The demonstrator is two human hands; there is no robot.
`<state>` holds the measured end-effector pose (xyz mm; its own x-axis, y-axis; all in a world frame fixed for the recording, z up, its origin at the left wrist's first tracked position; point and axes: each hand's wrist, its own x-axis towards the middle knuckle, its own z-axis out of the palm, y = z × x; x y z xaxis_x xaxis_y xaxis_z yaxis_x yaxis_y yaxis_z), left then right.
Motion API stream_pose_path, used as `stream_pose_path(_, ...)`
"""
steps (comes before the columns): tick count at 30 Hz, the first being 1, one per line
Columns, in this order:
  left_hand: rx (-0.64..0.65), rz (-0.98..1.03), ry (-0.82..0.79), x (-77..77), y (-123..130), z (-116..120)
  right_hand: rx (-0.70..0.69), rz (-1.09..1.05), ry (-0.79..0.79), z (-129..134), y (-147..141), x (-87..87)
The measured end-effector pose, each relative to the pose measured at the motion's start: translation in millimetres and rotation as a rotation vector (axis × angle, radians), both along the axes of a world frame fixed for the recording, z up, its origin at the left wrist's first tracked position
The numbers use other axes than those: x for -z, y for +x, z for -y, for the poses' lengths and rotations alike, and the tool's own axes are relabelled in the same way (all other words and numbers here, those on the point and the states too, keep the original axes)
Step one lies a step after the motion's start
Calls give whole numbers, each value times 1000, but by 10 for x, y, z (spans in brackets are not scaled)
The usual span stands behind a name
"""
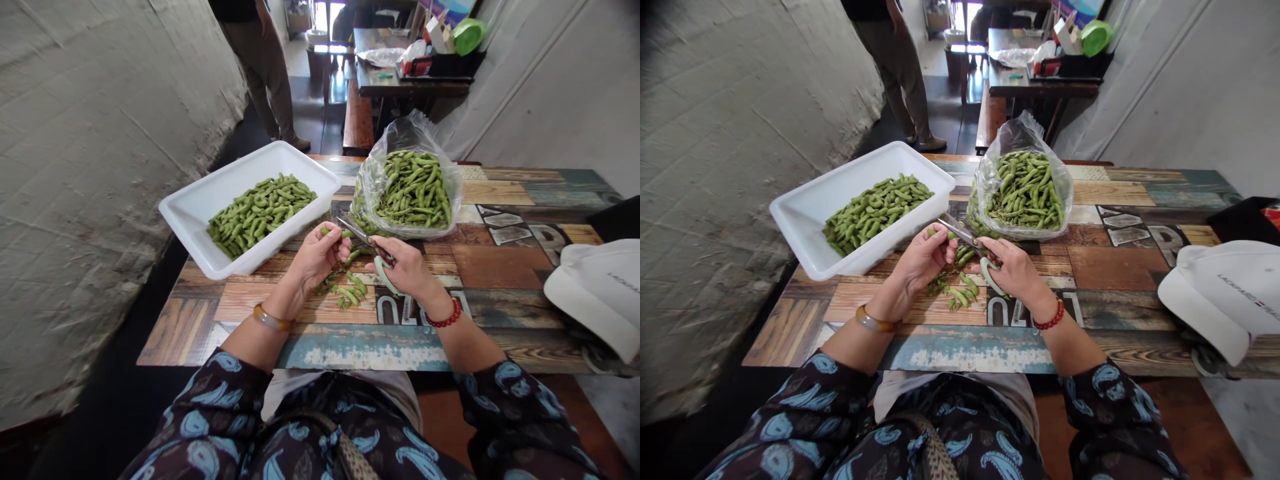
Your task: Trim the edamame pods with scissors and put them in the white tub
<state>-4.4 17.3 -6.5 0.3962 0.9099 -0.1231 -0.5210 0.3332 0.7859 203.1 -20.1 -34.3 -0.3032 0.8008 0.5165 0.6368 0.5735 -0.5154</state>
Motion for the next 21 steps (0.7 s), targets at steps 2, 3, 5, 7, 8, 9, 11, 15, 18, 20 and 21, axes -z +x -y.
stream_pose_path(2, -7, 6, -42, -18, -22, -14, 7, -25, 17, -9, -4, 8)
stream_pose_path(3, -21, 10, -61, -31, -43, -27, 24, -39, 17, -17, 1, 9)
stream_pose_path(5, -64, 24, -83, -57, -98, -63, 89, -79, 7, -38, 26, 3)
stream_pose_path(7, -101, 30, -89, -69, -150, -100, 158, -124, -8, -60, 61, -8)
stream_pose_path(8, -101, 11, -88, -66, -166, -112, 178, -139, -15, -69, 75, -13)
stream_pose_path(9, -87, -35, -78, -56, -172, -119, 188, -147, -18, -74, 85, -16)
stream_pose_path(11, -30, -239, 17, -19, -150, -110, 186, -138, -15, -76, 88, -16)
stream_pose_path(15, 40, -945, 556, 90, -29, -36, 158, -86, -3, -58, 49, -6)
stream_pose_path(18, 80, -1347, 812, 161, 45, 7, 152, -75, -3, -52, 27, -2)
stream_pose_path(20, 113, -1457, 861, 187, 63, 12, 152, -69, -8, -56, 23, -1)
stream_pose_path(21, 118, -1466, 871, 193, 61, 7, 153, -69, -10, -59, 24, 0)
